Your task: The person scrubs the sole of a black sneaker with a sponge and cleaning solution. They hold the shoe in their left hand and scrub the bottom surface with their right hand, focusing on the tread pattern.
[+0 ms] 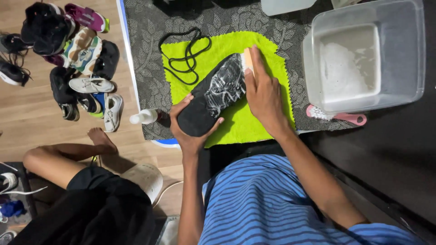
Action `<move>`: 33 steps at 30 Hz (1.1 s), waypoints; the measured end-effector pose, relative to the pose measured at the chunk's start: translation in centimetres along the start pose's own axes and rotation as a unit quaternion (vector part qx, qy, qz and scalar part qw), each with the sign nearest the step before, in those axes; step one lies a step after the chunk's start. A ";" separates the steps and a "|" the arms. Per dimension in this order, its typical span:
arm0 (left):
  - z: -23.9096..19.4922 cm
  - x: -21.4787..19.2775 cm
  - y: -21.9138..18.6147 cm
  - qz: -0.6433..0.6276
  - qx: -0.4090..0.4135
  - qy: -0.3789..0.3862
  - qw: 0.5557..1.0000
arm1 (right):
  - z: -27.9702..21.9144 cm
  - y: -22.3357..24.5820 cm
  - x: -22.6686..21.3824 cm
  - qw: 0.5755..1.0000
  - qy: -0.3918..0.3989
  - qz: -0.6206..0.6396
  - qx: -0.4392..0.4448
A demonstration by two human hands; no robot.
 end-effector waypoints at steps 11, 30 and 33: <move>-0.3 -0.1 0.5 -0.015 -0.011 -0.002 1.000 | -6.7 0.9 2.2 0.999 0.028 0.032 -0.033; -0.2 -0.3 0.3 -0.040 -0.047 -0.015 0.998 | -5.4 2.5 1.9 0.995 -0.056 -0.027 -0.072; 0.0 -0.2 -0.4 -0.048 -0.045 -0.015 0.998 | -1.2 -1.9 1.4 0.999 -0.011 -0.025 0.032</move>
Point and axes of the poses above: each hand's wrist, its own z-axis towards the middle knuckle, its own x-axis out of the palm, y = z × x, the point moved 6 cm from there along z, towards the middle knuckle, and after that the axes turned 9 degrees about -z, right-handed, at the moved point
